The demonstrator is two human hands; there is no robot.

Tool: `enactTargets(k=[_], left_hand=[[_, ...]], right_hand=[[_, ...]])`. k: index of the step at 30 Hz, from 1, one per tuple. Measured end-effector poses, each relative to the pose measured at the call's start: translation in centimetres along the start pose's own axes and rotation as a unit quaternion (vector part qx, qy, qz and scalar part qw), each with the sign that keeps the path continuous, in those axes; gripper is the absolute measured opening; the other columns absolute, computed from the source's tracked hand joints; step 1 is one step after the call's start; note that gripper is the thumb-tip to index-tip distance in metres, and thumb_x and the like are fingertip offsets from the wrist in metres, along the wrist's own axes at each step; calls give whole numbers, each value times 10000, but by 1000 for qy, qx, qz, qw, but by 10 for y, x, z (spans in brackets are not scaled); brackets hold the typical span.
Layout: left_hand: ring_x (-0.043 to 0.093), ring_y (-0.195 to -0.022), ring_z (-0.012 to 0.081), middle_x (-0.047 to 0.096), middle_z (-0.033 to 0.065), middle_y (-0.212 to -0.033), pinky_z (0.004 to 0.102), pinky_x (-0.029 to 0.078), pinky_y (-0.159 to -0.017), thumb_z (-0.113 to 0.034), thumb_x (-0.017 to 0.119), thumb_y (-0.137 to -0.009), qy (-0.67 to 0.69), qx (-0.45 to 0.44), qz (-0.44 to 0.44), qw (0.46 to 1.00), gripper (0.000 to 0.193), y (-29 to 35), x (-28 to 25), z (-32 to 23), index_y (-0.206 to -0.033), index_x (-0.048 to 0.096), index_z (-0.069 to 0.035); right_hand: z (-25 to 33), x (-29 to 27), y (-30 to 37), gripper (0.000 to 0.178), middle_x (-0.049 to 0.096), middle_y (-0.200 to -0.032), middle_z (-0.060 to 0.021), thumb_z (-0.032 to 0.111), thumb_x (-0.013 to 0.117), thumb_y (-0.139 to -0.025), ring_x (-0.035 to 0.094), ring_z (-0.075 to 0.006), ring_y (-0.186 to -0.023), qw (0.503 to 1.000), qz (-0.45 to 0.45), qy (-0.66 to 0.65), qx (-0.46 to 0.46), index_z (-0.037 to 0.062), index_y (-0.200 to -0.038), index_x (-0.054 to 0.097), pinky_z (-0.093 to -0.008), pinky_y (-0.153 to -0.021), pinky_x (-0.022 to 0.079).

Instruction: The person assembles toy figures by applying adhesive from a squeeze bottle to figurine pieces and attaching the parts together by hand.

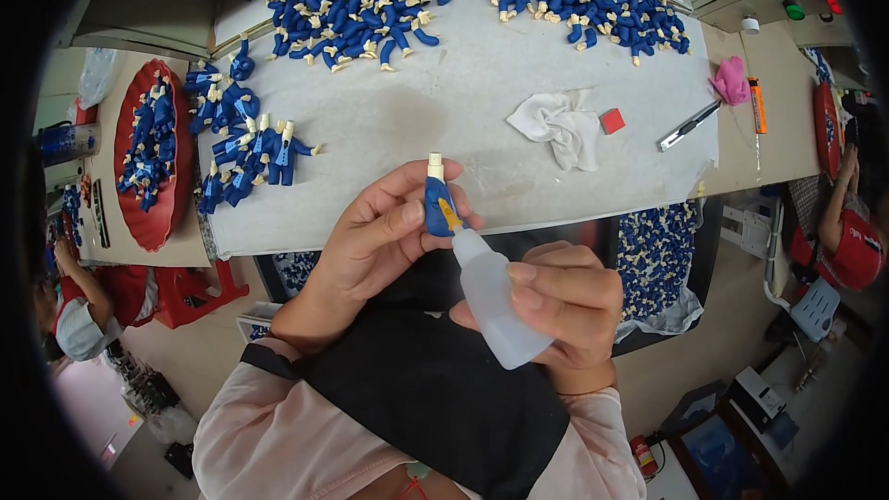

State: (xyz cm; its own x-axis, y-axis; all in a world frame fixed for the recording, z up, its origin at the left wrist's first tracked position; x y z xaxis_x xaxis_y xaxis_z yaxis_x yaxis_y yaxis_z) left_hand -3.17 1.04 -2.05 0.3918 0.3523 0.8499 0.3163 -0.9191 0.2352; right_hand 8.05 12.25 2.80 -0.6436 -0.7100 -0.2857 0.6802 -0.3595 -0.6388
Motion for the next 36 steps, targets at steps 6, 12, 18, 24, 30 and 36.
enactTargets(k=[6, 12, 18, 24, 30, 36], left_hand=[[506, -972, 131, 488, 64, -1099, 295, 442, -831, -105, 466, -858, -7, 11, -10, 1000, 360, 0, 2, -1, -1201, 388, -29], [512, -958, 131, 515, 55, -1026, 289, 438, -830, -104, 470, -856, -24, 9, -10, 1000, 348, 0, 2, -3, -1188, 400, -26], [514, -951, 131, 526, 59, -1009, 277, 427, -833, -114, 486, -851, -35, 10, -16, 999, 354, 0, 4, -3, -1184, 405, -26], [510, -1011, 233, 520, 104, -1033, 336, 414, -851, -136, 520, -823, -92, 50, -49, 993, 371, 2, 3, -3, -1162, 418, -25], [485, -1001, 157, 530, 85, -1037, 296, 344, -900, -87, 503, -834, -109, 94, -60, 988, 330, 2, 1, -2, -1149, 430, -20], [474, -1053, 235, 508, 115, -1047, 352, 362, -905, -126, 495, -837, -135, 115, -66, 982, 383, 1, 0, -2, -1189, 399, -11]], right_hand=[[-1, -1, -1, 469, 450, -811, -64, 160, 776, -577, 460, -131, -582, 1000, 15, 10, -2, 72, -907, 454, -213, -487, 410], [-1, -1, -1, 476, 451, -805, -67, 167, 780, -571, 464, -130, -586, 1000, -1, 12, -2, 70, -898, 448, -212, -496, 413], [-2, 0, 0, 478, 447, -802, -66, 162, 784, -561, 469, -128, -589, 1000, 15, 16, -7, 63, -891, 452, -213, -504, 424], [-1, 0, 0, 487, 451, -797, -66, 136, 789, -553, 479, -132, -592, 1000, 12, 21, -5, 60, -906, 461, -218, -503, 426], [2, 2, 0, 476, 452, -796, -71, 118, 793, -547, 482, -136, -586, 1000, 15, 14, -2, 56, -894, 472, -231, -503, 429], [2, 4, -1, 479, 454, -798, -72, 126, 798, -542, 492, -138, -588, 1000, 17, 17, 6, 50, -893, 481, -235, -504, 431]])
Point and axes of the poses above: each hand's wrist, its own y-axis away from the middle knuckle, its own x-axis out of the palm, z = x × y, the point moved 2 cm from there along -y, towards the middle knuckle
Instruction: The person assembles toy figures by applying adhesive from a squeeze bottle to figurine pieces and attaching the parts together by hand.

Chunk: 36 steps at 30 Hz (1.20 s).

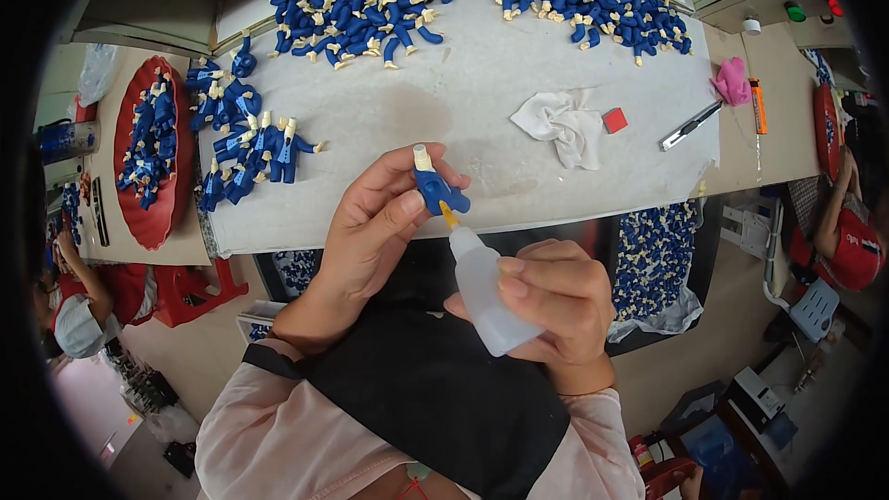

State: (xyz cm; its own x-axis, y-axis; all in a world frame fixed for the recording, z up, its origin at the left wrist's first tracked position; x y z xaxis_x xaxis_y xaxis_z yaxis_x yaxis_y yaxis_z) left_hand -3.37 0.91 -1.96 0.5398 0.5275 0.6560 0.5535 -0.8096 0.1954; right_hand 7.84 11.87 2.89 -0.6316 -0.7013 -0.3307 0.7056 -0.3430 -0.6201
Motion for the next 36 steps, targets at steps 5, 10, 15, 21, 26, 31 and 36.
enactTargets(k=[5, 10, 15, 21, 26, 31, 36], left_hand=[[479, -1041, 221, 509, 111, -1040, 339, 374, -886, -144, 484, -844, 7, -30, 9, 999, 405, 0, -1, 1, -1213, 379, -15], [492, -1016, 202, 514, 110, -1029, 308, 393, -852, -164, 470, -853, 37, -75, 22, 996, 406, 0, 2, 1, -1219, 376, -18], [506, -984, 190, 518, 118, -1018, 284, 396, -838, -173, 457, -858, 49, -93, 43, 993, 408, 0, 5, 1, -1225, 369, -19], [507, -980, 187, 514, 120, -1016, 262, 404, -827, -179, 455, -858, 57, -110, 48, 991, 412, 0, 5, 4, -1226, 366, -16], [507, -981, 188, 514, 119, -1009, 263, 414, -819, -178, 456, -858, 59, -111, 29, 992, 409, 0, 4, 6, -1223, 369, -15], [497, -999, 170, 496, 96, -1072, 269, 413, -833, -160, 455, -863, 68, -118, 33, 990, 392, 0, 1, 7, -1222, 372, -25], [487, -1016, 159, 501, 83, -1089, 278, 412, -840, -162, 456, -868, 62, -114, 66, 989, 385, -1, 3, 3, -1223, 376, -36]], right_hand=[[-1, -1, 0, 479, 458, -784, -65, 165, 799, -547, 510, -133, -609, 1000, 0, 12, 20, 50, -895, 491, -240, -537, 437], [-2, 0, 0, 480, 461, -781, -62, 196, 799, -546, 512, -128, -613, 1000, -11, 15, 24, 51, -884, 490, -241, -547, 438], [-3, -1, 1, 476, 462, -781, -61, 211, 795, -549, 513, -129, -617, 999, -20, 12, 26, 51, -875, 488, -241, -546, 438], [-5, -1, 2, 470, 459, -781, -61, 205, 792, -557, 505, -127, -609, 999, -25, 17, 19, 51, -880, 487, -240, -541, 437], [-5, -2, 3, 463, 455, -778, -58, 185, 791, -562, 499, -128, -615, 999, -30, 13, 19, 55, -888, 490, -237, -538, 434], [-7, -3, 2, 462, 456, -783, -59, 174, 793, -560, 491, -129, -601, 999, -25, 10, 20, 55, -889, 491, -234, -531, 430], [-5, -4, 2, 464, 456, -787, -60, 164, 796, -555, 486, -131, -592, 1000, -7, 6, 24, 55, -886, 489, -233, -525, 429]])
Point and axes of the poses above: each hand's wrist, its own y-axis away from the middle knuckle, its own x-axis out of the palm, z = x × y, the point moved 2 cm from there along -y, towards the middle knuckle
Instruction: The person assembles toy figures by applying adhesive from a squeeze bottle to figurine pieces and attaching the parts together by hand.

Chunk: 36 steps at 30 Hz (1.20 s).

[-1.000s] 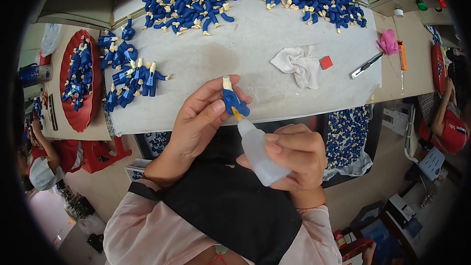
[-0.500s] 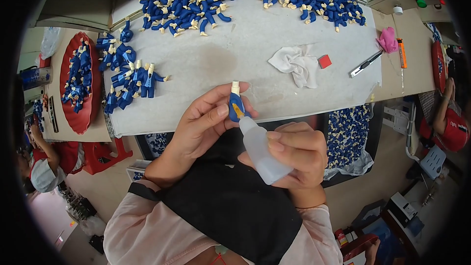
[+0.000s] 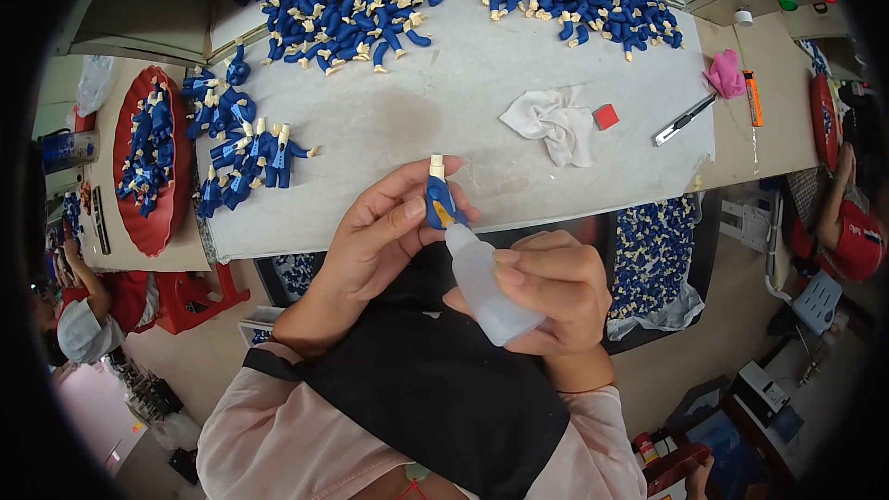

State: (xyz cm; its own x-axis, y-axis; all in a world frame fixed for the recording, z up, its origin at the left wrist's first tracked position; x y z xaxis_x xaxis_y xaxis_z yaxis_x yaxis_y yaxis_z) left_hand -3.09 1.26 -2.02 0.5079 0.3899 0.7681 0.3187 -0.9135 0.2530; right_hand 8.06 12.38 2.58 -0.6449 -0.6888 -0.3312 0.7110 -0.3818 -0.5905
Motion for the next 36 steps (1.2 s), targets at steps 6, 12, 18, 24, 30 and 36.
enactTargets(k=[6, 12, 18, 24, 30, 36], left_hand=[[516, -988, 210, 520, 120, -1037, 287, 420, -835, -146, 459, -860, 4, 48, -69, 996, 391, 3, -5, -7, -1216, 371, -8], [510, -1010, 261, 515, 142, -1039, 305, 434, -837, -136, 450, -863, 18, 95, -62, 993, 381, 2, -19, -12, -1207, 369, 6], [509, -1014, 243, 516, 138, -1040, 299, 428, -843, -122, 444, -865, 38, 91, -52, 994, 375, -4, -14, -11, -1210, 365, 4], [510, -1002, 206, 519, 126, -1033, 290, 420, -852, -111, 436, -869, 47, 86, -41, 994, 354, -7, -14, -10, -1202, 377, -7], [508, -990, 184, 521, 118, -1025, 288, 416, -852, -115, 444, -868, 24, 94, -43, 994, 336, -7, -13, -8, -1187, 394, -24], [495, -998, 173, 520, 110, -1026, 284, 390, -870, -109, 453, -864, 6, 105, -50, 993, 330, -8, -11, -7, -1180, 401, -28]], right_hand=[[-12, -15, -3, 455, 458, -814, -96, 250, 740, -647, 489, -148, -597, 992, -126, -19, 27, 54, -857, 387, -245, -548, 445], [-71, -42, -45, 291, 495, -897, -91, -36, 607, -661, 545, -183, -824, 972, -53, -47, 226, -4, -915, 468, -270, -700, 438], [-139, -50, -79, 242, 554, -800, -106, 90, 638, -691, 576, -225, -747, 962, 41, 200, 181, 4, -884, 520, -291, -648, 438], [-138, -33, -89, 270, 589, -774, -127, 253, 644, -712, 569, -250, -683, 889, 40, 411, 199, 6, -805, 587, -318, -612, 424], [-132, -20, -90, 235, 576, -817, -119, 212, 626, -708, 566, -288, -727, 910, 22, 336, 241, 3, -810, 597, -357, -653, 429], [-134, -16, -90, 227, 571, -811, -116, 200, 632, -694, 562, -288, -717, 903, 43, 357, 235, 11, -815, 600, -351, -652, 429]])
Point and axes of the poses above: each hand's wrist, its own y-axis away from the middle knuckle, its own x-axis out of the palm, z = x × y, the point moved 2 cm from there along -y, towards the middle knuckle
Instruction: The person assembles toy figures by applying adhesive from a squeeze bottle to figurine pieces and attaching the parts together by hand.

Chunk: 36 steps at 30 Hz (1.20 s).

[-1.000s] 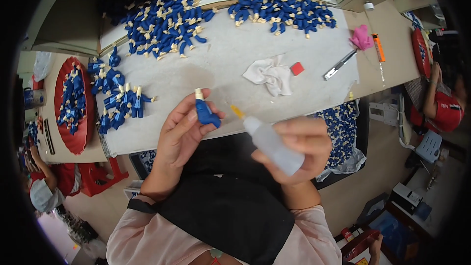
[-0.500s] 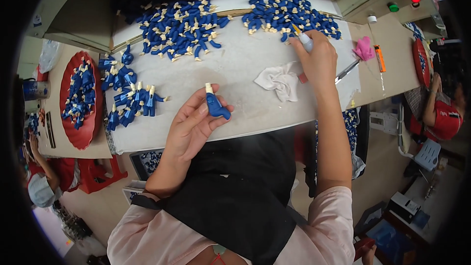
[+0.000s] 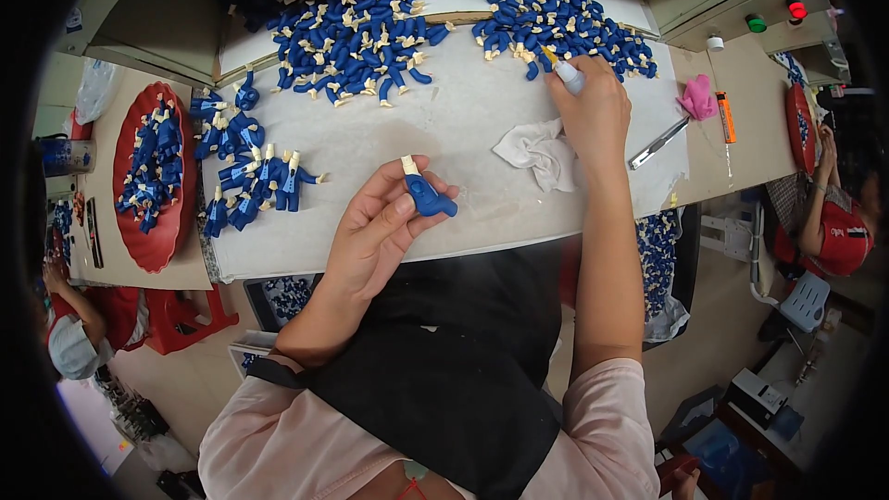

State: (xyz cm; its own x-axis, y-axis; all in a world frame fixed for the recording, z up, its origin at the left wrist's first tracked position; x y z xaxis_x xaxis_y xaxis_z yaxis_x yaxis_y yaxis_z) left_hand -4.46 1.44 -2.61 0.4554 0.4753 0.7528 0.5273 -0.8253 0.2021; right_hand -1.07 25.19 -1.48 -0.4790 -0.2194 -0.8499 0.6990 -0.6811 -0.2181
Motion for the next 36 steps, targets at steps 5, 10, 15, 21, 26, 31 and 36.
enactTargets(k=[5, 10, 15, 21, 26, 31, 36], left_hand=[[493, -1003, 170, 520, 110, -1037, 289, 386, -874, -103, 453, -862, -4, 1, 1, 1000, 332, 0, 1, 1, -1182, 401, -32], [500, -996, 174, 525, 112, -1030, 290, 390, -870, -102, 454, -861, -6, 1, -6, 1000, 332, 1, 1, 0, -1181, 402, -30], [507, -985, 175, 529, 112, -1023, 289, 398, -861, -97, 454, -860, 6, -1, -3, 1000, 329, 2, 2, -2, -1178, 404, -29], [514, -965, 152, 538, 92, -1004, 271, 401, -844, -93, 469, -853, -6, -18, -14, 1000, 331, 4, 5, 0, -1172, 412, -28], [512, -942, 121, 541, 70, -1003, 254, 394, -832, -75, 490, -841, -5, -19, -27, 999, 331, 5, 5, 5, -1160, 423, -21], [507, -945, 115, 539, 65, -1009, 253, 391, -836, -70, 496, -837, -15, -7, -21, 1000, 323, 7, 8, 2, -1148, 430, -15], [504, -958, 122, 536, 67, -1018, 257, 386, -845, -69, 504, -832, -31, 5, -17, 999, 319, 8, 7, 1, -1138, 438, -13]], right_hand=[[0, 2, 3, 211, 569, -809, -112, 188, 634, -691, 561, -283, -714, 999, -22, -26, -29, 16, -805, 592, -352, -640, 427], [6, -1, 4, 138, 585, -718, -95, 134, 628, -703, 554, -249, -626, 998, -2, -64, -20, 27, -747, 552, -312, -581, 422], [19, -19, 32, 92, 598, -719, -66, 36, 630, -707, 526, -113, -626, 977, -7, -211, -15, 6, -758, 560, -217, -596, 414], [51, -33, 94, 178, 587, -791, -104, -80, 627, -650, 559, -155, -726, 926, 48, -359, -108, -3, -810, 615, -226, -640, 430], [70, -26, 112, 214, 567, -785, -101, -72, 662, -628, 560, -154, -679, 920, 33, -362, -147, 14, -820, 623, -220, -582, 436], [75, -26, 117, 181, 555, -784, -121, -88, 637, -628, 543, -162, -678, 925, 14, -346, -154, -17, -794, 616, -226, -595, 424], [76, -24, 116, 185, 554, -774, -125, -85, 641, -628, 543, -164, -647, 925, 0, -327, -194, -17, -799, 618, -225, -561, 424]])
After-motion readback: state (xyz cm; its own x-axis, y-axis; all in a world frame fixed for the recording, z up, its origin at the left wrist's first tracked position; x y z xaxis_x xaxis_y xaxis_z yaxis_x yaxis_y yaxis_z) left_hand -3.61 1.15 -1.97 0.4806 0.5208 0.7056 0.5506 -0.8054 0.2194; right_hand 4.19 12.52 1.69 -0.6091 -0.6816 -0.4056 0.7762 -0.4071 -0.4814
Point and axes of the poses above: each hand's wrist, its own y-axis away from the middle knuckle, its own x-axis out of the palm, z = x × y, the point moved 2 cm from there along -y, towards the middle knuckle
